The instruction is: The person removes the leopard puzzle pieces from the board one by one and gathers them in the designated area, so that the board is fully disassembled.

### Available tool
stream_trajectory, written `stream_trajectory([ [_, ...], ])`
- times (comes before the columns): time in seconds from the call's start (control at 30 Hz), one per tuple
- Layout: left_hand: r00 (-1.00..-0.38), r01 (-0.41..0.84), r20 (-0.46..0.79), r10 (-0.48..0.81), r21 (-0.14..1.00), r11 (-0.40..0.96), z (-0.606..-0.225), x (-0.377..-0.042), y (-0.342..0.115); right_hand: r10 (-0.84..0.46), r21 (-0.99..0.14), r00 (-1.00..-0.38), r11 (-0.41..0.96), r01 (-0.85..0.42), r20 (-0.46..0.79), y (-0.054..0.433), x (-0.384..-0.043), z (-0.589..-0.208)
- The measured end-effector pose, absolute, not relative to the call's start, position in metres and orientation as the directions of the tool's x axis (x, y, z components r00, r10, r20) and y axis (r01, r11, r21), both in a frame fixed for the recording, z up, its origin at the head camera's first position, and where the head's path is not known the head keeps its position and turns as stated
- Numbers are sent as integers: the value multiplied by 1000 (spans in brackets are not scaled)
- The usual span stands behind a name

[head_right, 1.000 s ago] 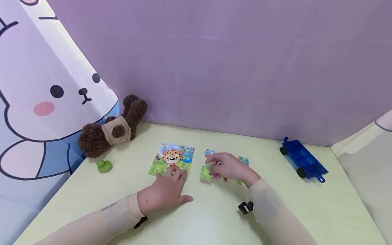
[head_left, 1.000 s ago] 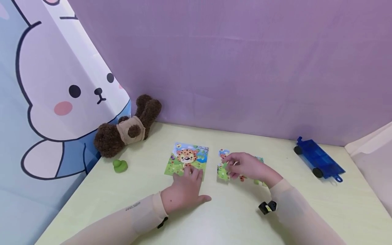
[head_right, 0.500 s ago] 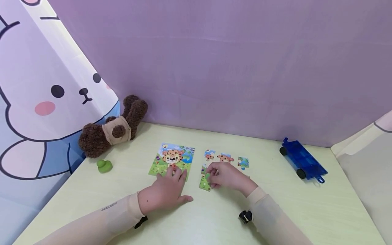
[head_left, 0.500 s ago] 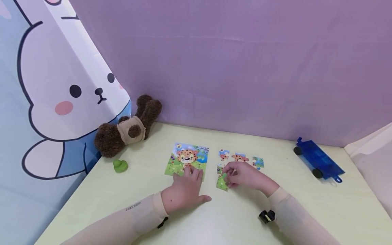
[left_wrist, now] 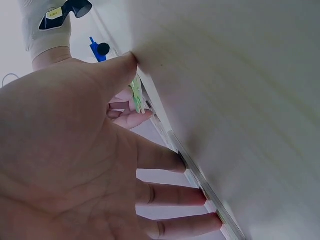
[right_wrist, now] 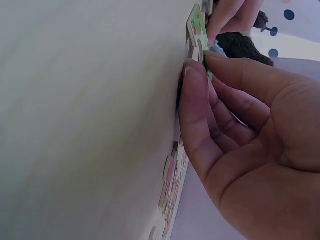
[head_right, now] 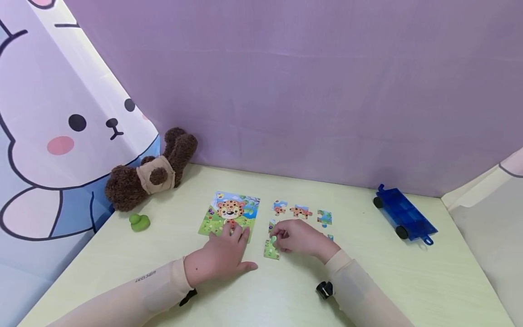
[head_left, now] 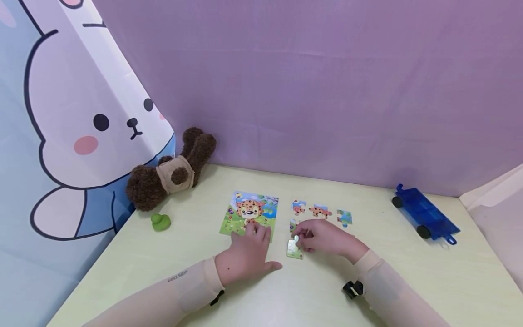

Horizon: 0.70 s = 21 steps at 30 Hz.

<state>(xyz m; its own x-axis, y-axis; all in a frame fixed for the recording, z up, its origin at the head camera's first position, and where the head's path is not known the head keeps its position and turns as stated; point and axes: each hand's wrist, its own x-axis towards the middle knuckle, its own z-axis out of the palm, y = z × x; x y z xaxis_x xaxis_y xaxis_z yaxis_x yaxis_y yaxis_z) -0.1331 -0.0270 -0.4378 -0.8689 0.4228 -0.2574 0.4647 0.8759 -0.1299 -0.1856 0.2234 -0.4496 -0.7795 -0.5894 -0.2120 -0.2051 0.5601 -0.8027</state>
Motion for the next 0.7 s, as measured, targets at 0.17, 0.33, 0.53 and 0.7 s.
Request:
stream_trajectory([
  [0.17,-870,461,-260,419,-129,878,-438,-133,-27,-592,-793,-776,570,-213,-217,223,-186,-451],
  [0.33,-869,459,-268,416,-123,880,-438,-134,-27,-597,-785,-776,573,-234,-205,223,-186,-451],
  [0.53,-867,463,-271,419,-121,878,-439,-136,-26,-590,-785,-782,574,-233,-200,223,-186,-452],
  [0.7,-866,461,-274,419,-113,880,-439,-136,-26,-596,-787,-781,568,-243,-189,222,-186,-452],
])
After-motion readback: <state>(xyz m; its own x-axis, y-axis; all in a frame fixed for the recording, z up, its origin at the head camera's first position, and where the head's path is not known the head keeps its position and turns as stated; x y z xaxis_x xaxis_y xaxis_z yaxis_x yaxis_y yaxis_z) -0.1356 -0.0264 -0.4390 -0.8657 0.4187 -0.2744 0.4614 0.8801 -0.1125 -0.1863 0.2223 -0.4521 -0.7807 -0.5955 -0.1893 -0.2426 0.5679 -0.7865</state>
